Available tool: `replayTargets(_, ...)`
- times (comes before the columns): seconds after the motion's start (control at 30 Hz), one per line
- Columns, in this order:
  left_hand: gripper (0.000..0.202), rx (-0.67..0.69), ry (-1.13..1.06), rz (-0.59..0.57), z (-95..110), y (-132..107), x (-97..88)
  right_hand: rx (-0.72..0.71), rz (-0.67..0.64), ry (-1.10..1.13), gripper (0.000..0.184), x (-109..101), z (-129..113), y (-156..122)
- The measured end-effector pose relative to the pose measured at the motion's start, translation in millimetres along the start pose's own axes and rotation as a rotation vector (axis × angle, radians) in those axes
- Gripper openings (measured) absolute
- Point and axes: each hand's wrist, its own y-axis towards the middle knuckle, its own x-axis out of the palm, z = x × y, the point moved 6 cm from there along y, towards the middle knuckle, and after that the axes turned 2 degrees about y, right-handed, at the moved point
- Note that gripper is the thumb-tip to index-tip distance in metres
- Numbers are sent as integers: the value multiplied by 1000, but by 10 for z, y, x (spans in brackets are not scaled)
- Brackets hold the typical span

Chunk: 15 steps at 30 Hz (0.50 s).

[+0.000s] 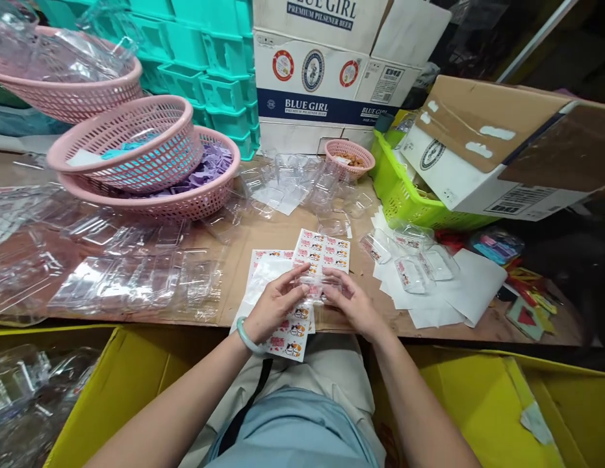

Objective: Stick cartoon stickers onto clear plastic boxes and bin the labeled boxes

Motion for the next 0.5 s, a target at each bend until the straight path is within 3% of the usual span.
replayTargets(0.07, 56, 17, 52, -48, -25, 8, 50, -45, 3, 0, 45, -276, 80, -103)
replayTargets(0.1, 54, 52, 113, -30, -34, 21, 19, -99, 108, -90, 45, -497, 138, -165)
replayTargets(0.2, 46, 228, 494, 217, 1, 79, -285, -318, 550, -524, 50, -1139, 330, -408)
replayTargets(0.27, 52, 247, 827, 397, 29, 135, -534, -428, 659, -761, 51, -1318, 471, -487)
replayTargets(0.37, 64, 49, 1155, 427, -2, 287, -799, -472, 774, -968, 53, -1333, 524, -477)
replayTargets(0.43, 51, -62, 1197, 392, 1, 361, -885, -480, 855, -1000, 57, -1193, 393, -443)
replayTargets(0.5, 29, -70, 1141, 419, 68, 372, -914, -504, 834, -916, 51, -927, 197, -383)
